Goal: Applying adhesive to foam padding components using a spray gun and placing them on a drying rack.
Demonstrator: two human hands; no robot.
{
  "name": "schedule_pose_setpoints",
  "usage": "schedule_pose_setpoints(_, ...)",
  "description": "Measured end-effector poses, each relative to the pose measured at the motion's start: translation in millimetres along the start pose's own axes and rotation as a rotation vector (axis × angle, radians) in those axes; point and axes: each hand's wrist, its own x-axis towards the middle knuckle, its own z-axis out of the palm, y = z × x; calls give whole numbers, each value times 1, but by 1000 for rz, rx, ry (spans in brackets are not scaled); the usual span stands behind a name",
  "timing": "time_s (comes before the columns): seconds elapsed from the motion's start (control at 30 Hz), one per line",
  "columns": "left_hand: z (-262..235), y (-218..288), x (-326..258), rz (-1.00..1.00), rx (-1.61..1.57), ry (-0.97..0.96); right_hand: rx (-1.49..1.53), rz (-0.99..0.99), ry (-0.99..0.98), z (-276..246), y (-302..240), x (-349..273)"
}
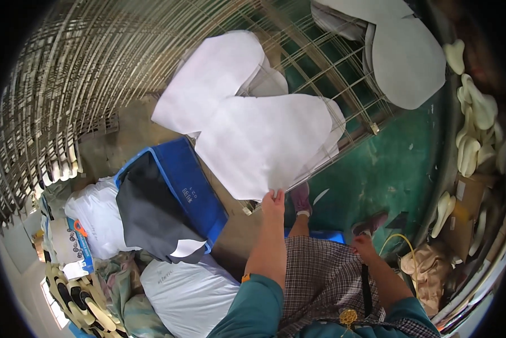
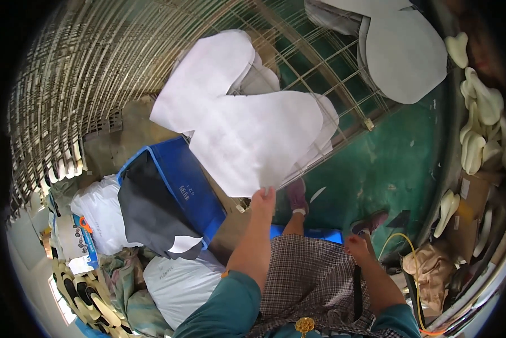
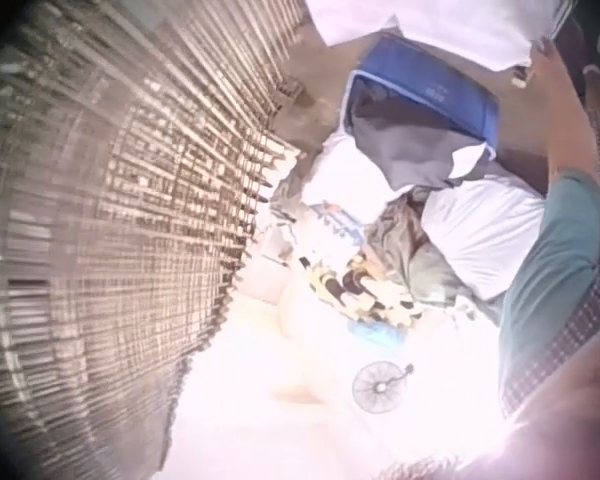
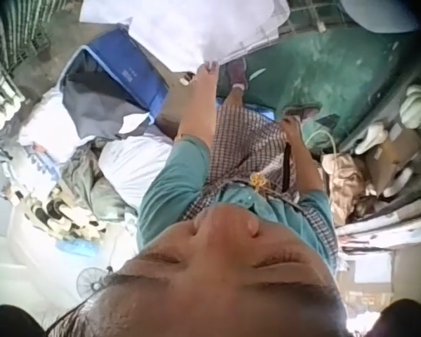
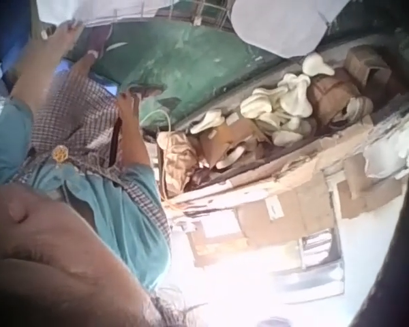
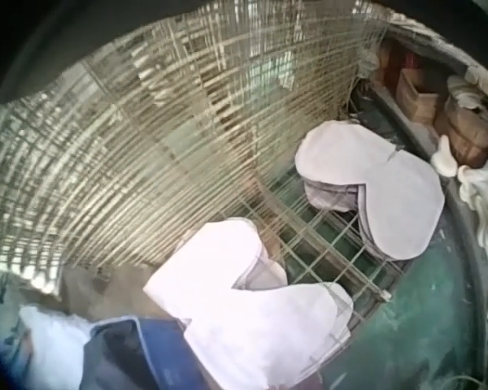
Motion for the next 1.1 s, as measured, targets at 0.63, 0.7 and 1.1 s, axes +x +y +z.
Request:
schedule_pose_setpoints(0.63, 410, 174, -483, 838, 278, -814, -170, -806, 272, -214, -16, -210)
schedule_pose_setpoints(0.7, 427, 176, -533, 938, 293, -801, -167, -724, 386, -256, 1, -258)
schedule_pose_setpoints(1.1, 496, 171, -526, 1639, 1205, 100, 448, -358, 786, -341, 92, -328)
